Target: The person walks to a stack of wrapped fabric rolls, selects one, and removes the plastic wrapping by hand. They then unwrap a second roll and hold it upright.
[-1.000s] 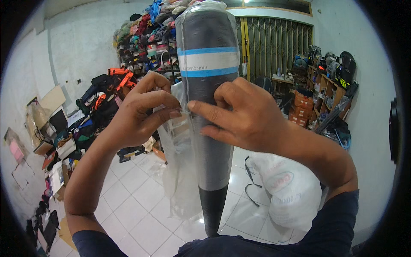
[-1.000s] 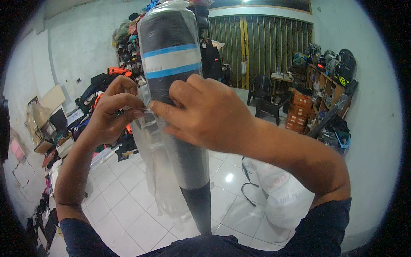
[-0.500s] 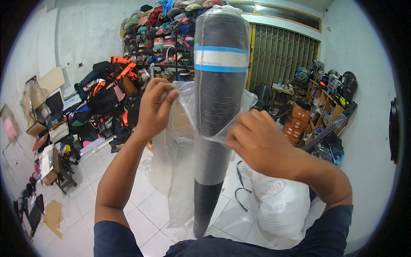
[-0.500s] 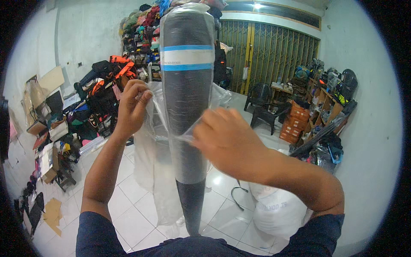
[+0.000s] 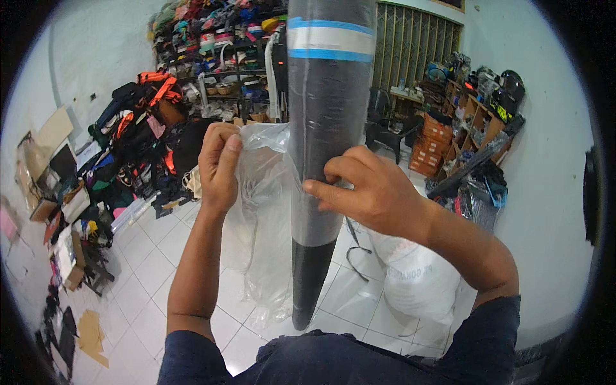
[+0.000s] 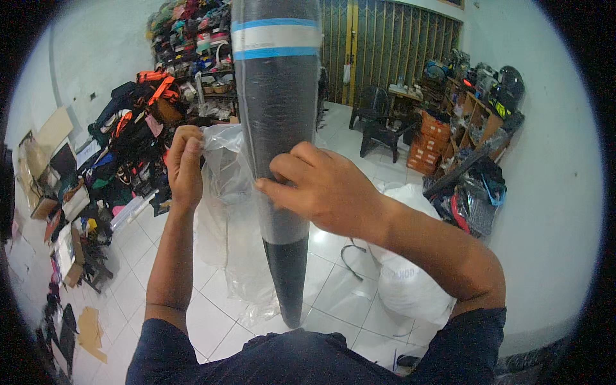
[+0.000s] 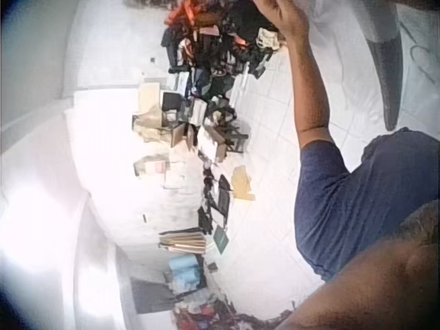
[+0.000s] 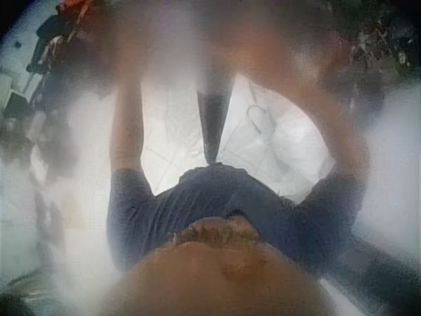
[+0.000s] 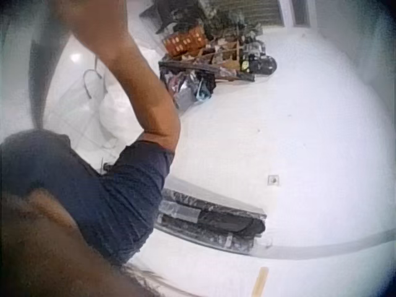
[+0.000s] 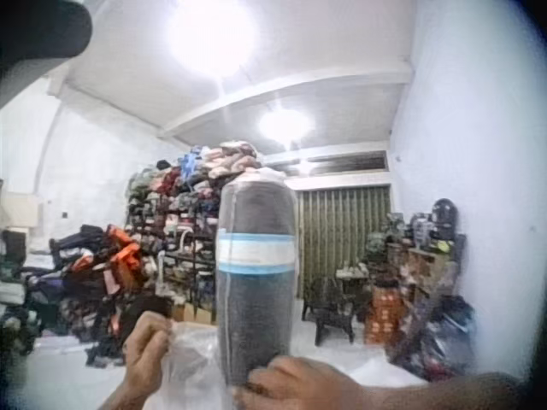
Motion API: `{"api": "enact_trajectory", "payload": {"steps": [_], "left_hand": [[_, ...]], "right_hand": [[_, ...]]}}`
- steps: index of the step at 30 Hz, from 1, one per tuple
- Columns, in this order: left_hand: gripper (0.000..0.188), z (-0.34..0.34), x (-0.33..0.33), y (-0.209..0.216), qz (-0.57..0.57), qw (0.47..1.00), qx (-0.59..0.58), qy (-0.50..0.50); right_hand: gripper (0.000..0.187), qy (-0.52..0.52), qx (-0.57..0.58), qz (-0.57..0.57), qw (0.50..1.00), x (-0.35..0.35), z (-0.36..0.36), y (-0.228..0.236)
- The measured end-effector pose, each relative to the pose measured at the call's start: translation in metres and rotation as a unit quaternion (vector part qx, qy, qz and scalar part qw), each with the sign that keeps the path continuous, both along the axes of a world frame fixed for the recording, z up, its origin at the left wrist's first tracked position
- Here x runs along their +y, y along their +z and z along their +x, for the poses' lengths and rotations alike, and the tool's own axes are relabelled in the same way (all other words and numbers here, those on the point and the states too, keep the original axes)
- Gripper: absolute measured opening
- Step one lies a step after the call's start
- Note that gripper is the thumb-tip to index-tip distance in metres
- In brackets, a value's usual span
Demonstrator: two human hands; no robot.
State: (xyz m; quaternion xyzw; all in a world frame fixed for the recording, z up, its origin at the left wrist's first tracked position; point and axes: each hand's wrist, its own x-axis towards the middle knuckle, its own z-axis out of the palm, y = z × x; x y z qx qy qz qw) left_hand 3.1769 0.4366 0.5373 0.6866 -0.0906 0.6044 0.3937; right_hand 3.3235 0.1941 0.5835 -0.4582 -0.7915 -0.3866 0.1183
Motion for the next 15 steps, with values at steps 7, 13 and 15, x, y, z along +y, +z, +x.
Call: {"api": "enact_trajectory", "payload": {"steps": [7,13,15], "left_hand": [[0.027,0.041,-0.028,-0.018,0.073,0.979,0.164,0.091],[0.022,0.047,-0.043,-0.017,-0.076,0.992,0.069,-0.074],[0.022,0.045,-0.045,-0.018,-0.055,0.997,0.050,-0.030]], "right_hand": [[0.026,-0.026,0.068,0.049,0.996,0.029,0.032,-0.027],[0.035,-0.021,0.116,0.044,0.992,0.031,0.042,-0.023],[0.028,0.022,0.061,0.035,0.997,0.031,0.039,-0.017]]}}
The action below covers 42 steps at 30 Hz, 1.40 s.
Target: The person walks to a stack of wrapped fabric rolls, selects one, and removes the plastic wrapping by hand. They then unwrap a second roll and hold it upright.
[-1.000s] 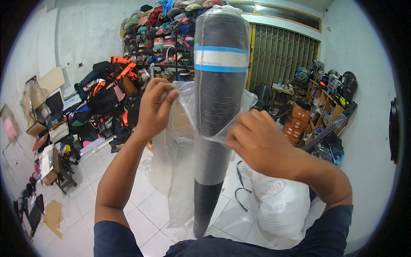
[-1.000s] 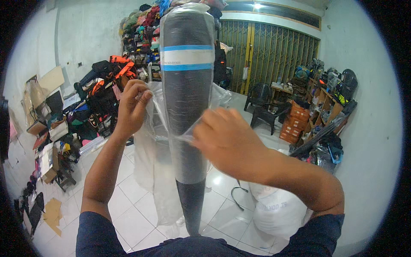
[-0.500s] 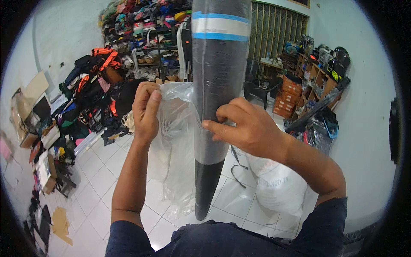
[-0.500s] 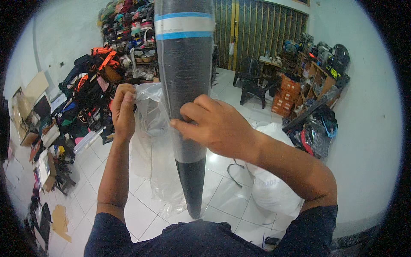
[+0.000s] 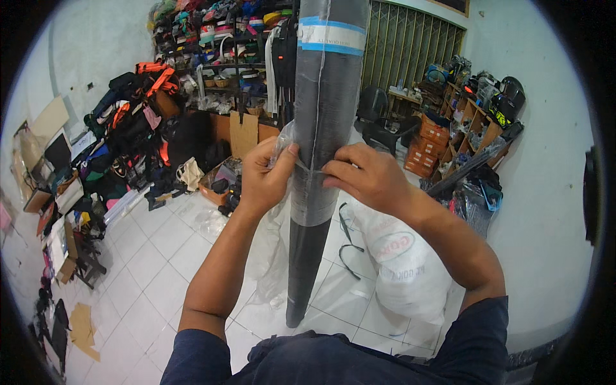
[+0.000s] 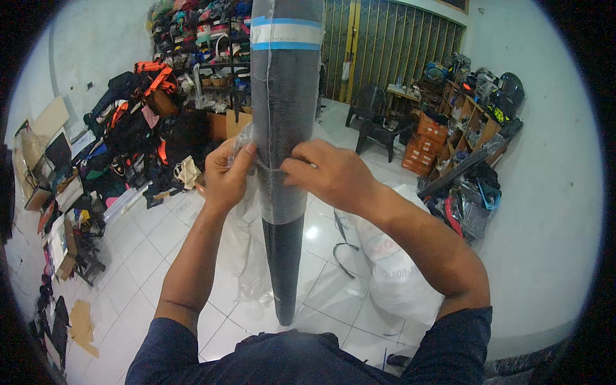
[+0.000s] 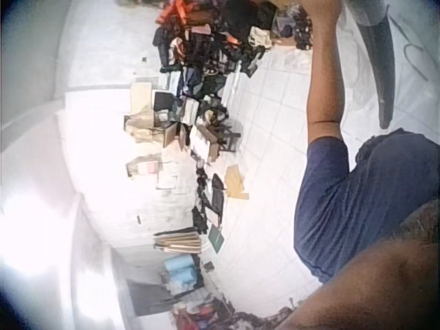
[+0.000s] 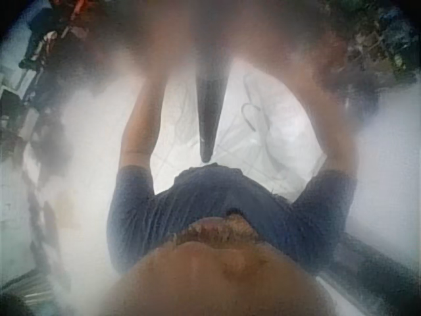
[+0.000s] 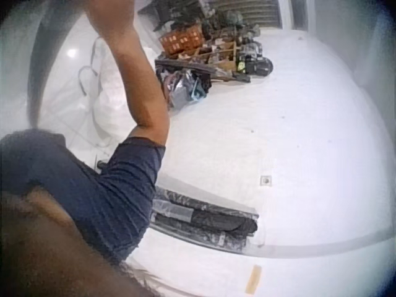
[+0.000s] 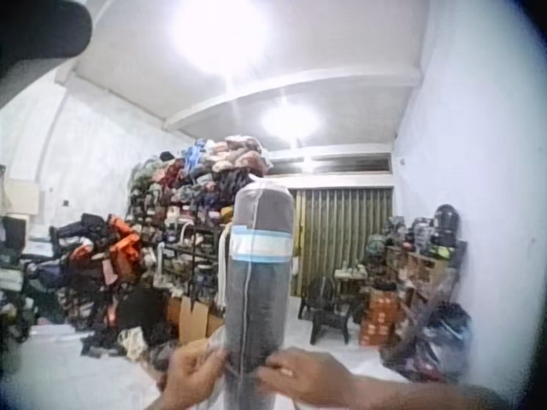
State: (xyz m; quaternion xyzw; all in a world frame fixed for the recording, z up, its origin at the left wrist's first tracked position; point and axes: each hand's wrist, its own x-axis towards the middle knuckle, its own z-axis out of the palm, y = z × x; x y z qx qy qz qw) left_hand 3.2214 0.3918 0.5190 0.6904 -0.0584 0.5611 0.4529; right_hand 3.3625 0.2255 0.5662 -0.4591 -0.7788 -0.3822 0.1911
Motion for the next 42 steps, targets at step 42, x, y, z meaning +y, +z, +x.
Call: {"api": "enact_trajectory", "payload": {"steps": [42], "left_hand": [[0.022,-0.021,0.007,-0.057,-0.084,0.949,-0.075,0.295]], "right_hand": [[0.014,-0.012,-0.024,-0.261,0.965,-0.049,0.029,-0.032]]}}
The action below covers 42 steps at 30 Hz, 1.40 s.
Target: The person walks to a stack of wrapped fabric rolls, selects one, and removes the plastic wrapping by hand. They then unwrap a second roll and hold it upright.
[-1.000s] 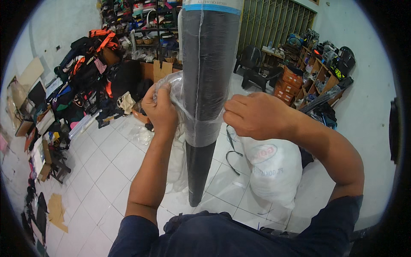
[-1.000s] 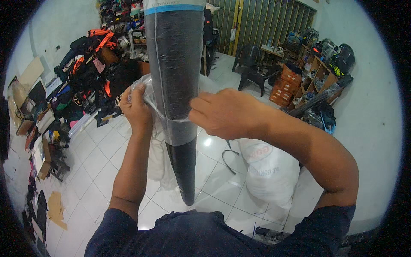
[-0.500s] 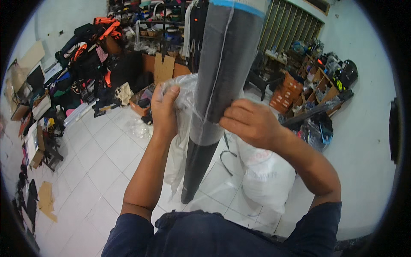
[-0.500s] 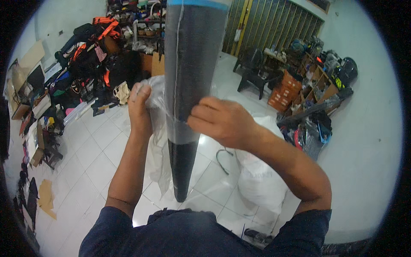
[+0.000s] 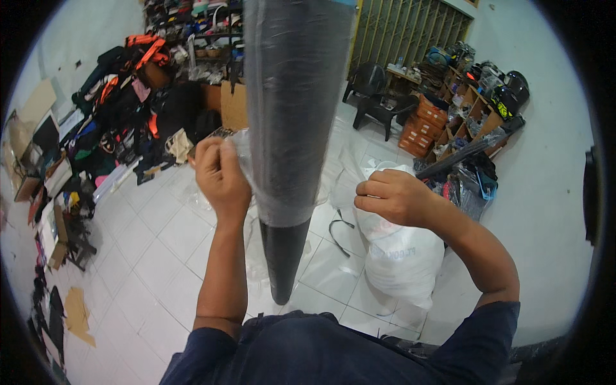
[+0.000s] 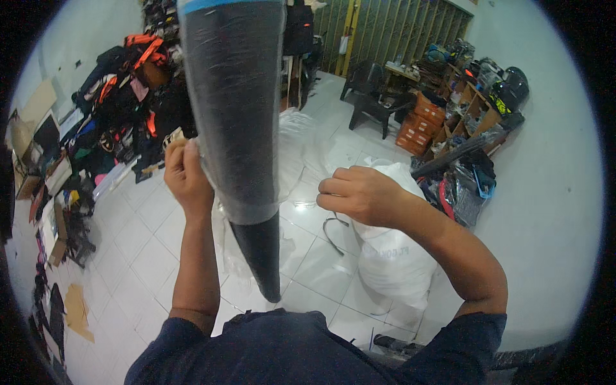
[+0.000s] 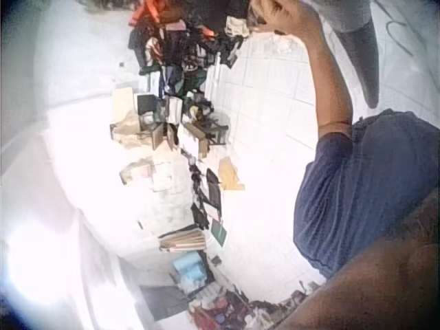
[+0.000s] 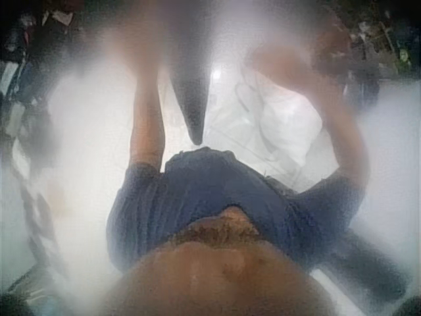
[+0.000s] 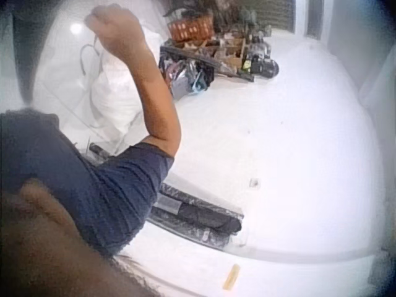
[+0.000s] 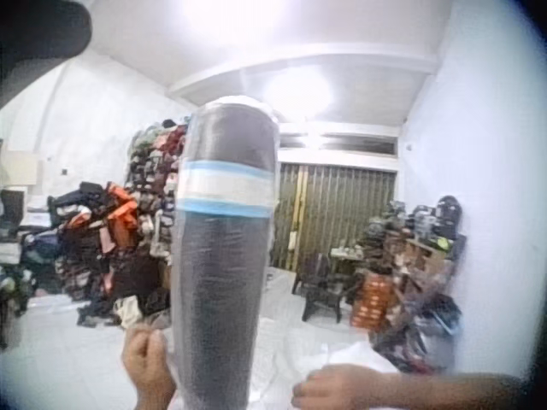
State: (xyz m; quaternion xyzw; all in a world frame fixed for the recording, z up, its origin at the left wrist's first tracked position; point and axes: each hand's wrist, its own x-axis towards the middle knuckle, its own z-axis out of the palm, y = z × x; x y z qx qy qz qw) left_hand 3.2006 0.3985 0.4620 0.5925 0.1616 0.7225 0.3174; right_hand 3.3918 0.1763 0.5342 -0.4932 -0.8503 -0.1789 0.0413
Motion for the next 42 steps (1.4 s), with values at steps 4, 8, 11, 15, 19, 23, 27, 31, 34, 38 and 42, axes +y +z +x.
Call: {"api": "enact_trajectory", "payload": {"steps": [4,8,11,15,19,23,27,31,34,38,42], "left_hand": [[0.015,-0.003,0.010,-0.013,-0.105,0.963,-0.089,-0.232],[0.035,0.004,0.008,-0.027,-0.264,0.884,-0.157,-0.352],[0.038,0.007,0.000,-0.033,-0.210,0.835,-0.184,-0.474],[0.072,0.002,-0.011,-0.043,-0.093,0.933,0.074,-0.339],[0.111,-0.005,-0.033,-0.087,-0.141,0.901,0.199,-0.358],[0.119,-0.001,-0.028,-0.118,-0.232,0.874,0.122,-0.409],[0.114,-0.007,-0.009,-0.119,-0.263,0.834,0.107,-0.472],[0.115,-0.022,-0.008,-0.119,-0.305,0.822,0.101,-0.470],[0.116,-0.025,-0.009,-0.125,-0.284,0.776,0.086,-0.557],[0.118,-0.022,0.001,-0.131,-0.284,0.822,0.138,-0.474],[0.119,-0.024,0.009,-0.132,-0.272,0.806,0.126,-0.510]], "right_hand": [[0.016,-0.029,0.067,0.044,0.996,-0.002,0.025,-0.002],[0.027,-0.092,0.528,0.195,0.821,0.010,0.000,-0.037],[0.038,-0.151,0.826,0.073,0.539,0.046,-0.025,-0.063],[0.046,-0.134,0.807,0.155,0.554,0.082,-0.053,-0.081],[0.048,-0.127,0.637,0.353,0.674,0.089,-0.048,-0.081],[0.043,-0.195,0.668,0.232,0.679,0.095,-0.040,-0.077],[0.040,-0.181,0.623,0.309,0.696,0.121,-0.035,-0.078],[0.041,-0.195,0.593,0.286,0.727,0.145,-0.024,-0.081],[0.045,-0.247,0.582,0.220,0.743,0.154,-0.018,-0.076],[0.048,-0.157,0.791,0.103,0.582,0.144,-0.026,-0.060],[0.038,-0.020,0.903,0.111,0.415,0.113,-0.029,-0.059]]}}
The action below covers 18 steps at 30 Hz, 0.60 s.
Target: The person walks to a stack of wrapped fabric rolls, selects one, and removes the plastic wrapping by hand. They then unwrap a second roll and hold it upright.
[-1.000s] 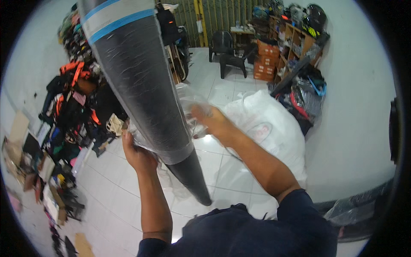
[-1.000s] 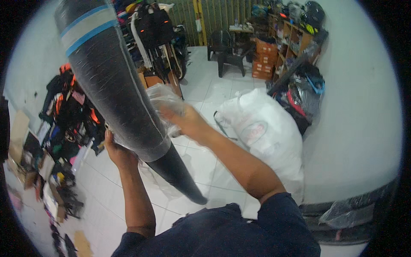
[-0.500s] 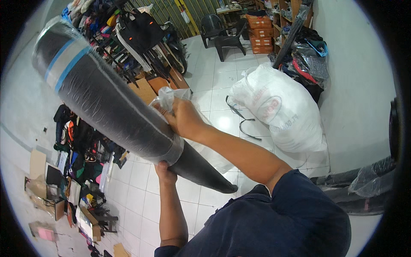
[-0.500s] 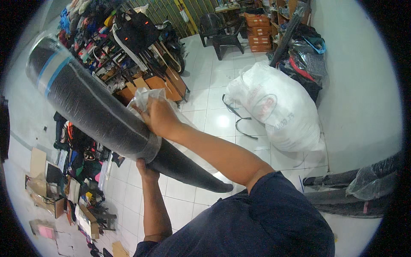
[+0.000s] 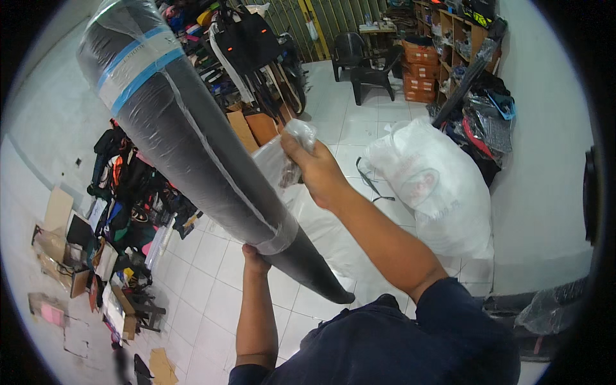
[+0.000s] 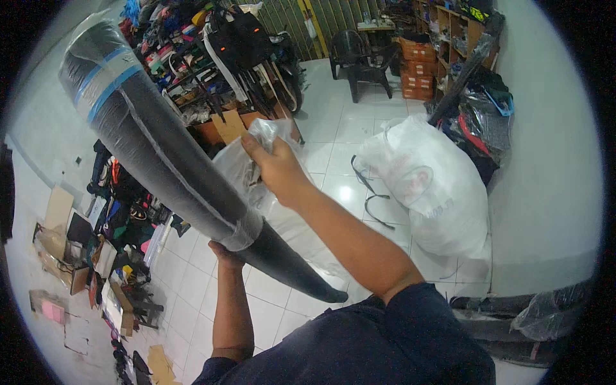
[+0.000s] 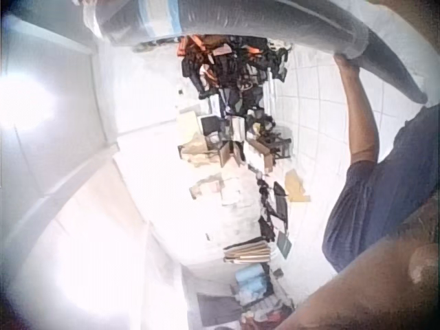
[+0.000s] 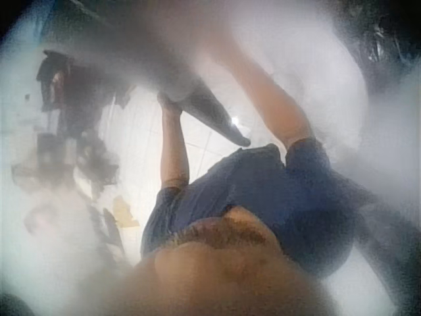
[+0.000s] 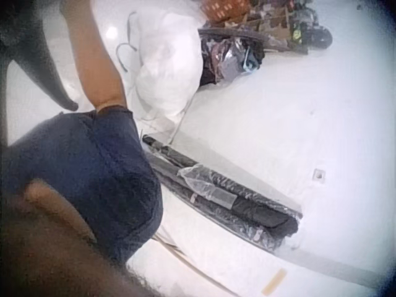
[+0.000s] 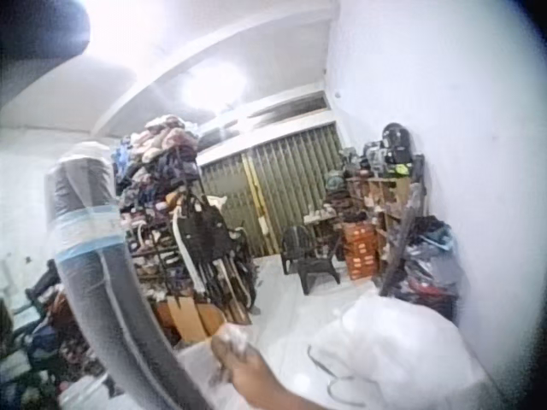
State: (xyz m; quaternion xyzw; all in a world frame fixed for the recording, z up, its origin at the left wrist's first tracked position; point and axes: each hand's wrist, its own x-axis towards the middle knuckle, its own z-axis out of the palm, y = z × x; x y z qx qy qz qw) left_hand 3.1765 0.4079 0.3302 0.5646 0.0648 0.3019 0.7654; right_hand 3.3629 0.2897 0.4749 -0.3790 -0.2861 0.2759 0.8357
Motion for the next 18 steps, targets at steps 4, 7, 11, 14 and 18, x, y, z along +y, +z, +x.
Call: {"api": "enact_trajectory", "payload": {"steps": [4,7,11,14,18], "left_hand": [[0.117,0.002,-0.010,-0.005,0.005,1.000,0.017,0.010],[0.112,0.012,-0.021,-0.016,-0.105,0.994,-0.012,0.026],[0.114,0.024,-0.015,-0.029,-0.157,0.986,-0.029,0.051],[0.115,0.034,0.003,-0.027,-0.172,0.981,-0.029,0.083],[0.117,0.034,0.010,-0.010,-0.176,0.964,-0.035,0.197]], "right_hand": [[0.041,-0.049,0.050,0.009,0.998,0.014,0.000,-0.012],[0.049,-0.102,-0.074,-0.086,0.988,0.047,0.001,-0.015],[0.058,-0.114,-0.094,-0.087,0.985,0.078,0.003,0.014],[0.062,-0.128,-0.146,0.025,0.981,0.086,-0.023,0.049],[0.059,-0.127,-0.028,-0.020,0.991,0.069,-0.043,0.072]]}}
